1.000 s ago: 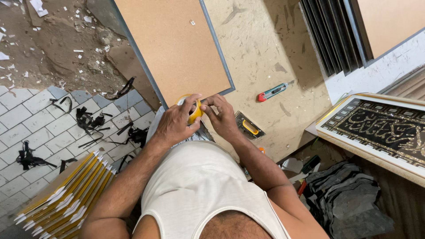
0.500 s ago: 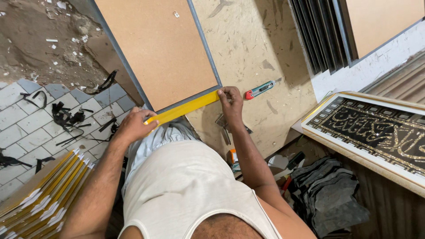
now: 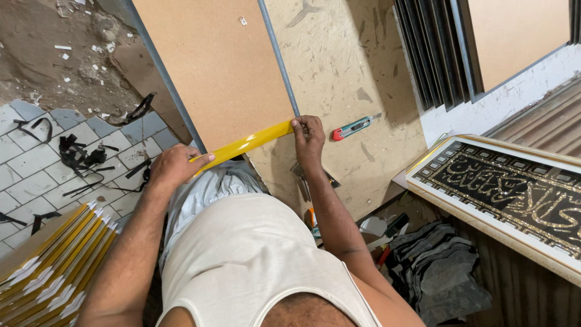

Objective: The person applies yellow tape to the edges of a rectangular frame, cuts the tape with a utility knife, and then uses a metal tool to press white paper pieces into the corners of the frame. The person repeats this process on multiple frames.

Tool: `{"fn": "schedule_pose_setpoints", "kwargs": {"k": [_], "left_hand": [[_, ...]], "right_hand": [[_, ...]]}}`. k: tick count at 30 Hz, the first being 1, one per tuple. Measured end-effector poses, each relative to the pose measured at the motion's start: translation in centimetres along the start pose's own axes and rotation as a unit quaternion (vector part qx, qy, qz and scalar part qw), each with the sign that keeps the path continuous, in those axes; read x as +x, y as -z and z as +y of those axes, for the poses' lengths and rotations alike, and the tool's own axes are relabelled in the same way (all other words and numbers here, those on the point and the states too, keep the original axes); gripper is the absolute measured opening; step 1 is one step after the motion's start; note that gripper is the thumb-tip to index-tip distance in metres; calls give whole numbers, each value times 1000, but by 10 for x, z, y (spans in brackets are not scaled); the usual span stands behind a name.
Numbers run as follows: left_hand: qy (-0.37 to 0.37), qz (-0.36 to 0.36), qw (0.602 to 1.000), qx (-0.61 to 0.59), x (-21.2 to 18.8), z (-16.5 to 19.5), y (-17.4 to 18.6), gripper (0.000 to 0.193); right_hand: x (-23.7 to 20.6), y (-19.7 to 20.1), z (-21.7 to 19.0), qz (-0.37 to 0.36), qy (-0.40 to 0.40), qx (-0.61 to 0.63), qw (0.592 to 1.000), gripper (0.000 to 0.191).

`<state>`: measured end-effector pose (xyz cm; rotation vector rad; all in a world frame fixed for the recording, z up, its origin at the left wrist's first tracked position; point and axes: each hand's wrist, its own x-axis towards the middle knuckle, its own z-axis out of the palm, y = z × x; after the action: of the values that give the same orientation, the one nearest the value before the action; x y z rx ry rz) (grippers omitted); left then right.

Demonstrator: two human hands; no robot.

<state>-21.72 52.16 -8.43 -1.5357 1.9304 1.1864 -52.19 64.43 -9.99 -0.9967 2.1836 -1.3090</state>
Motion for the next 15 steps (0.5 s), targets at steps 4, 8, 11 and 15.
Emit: {"fn": "schedule_pose_setpoints", "kwargs": {"k": [4, 8, 11, 15], "left_hand": [[-145, 30, 983, -105, 3, -14, 0, 44], [-83, 2, 985, -149, 11, -16, -5, 43], [-53, -17, 984, -169, 14, -16, -3, 42], [-66, -21, 984, -167, 12, -17, 2, 40]], "right_hand": [[9, 6, 5, -16, -41, 24, 999, 10], [10, 7, 6, -28, -90, 36, 995, 12], [10, 3, 3, -23, -116, 72, 990, 14], [11, -1, -1, -30, -130, 107, 985, 14]]}}
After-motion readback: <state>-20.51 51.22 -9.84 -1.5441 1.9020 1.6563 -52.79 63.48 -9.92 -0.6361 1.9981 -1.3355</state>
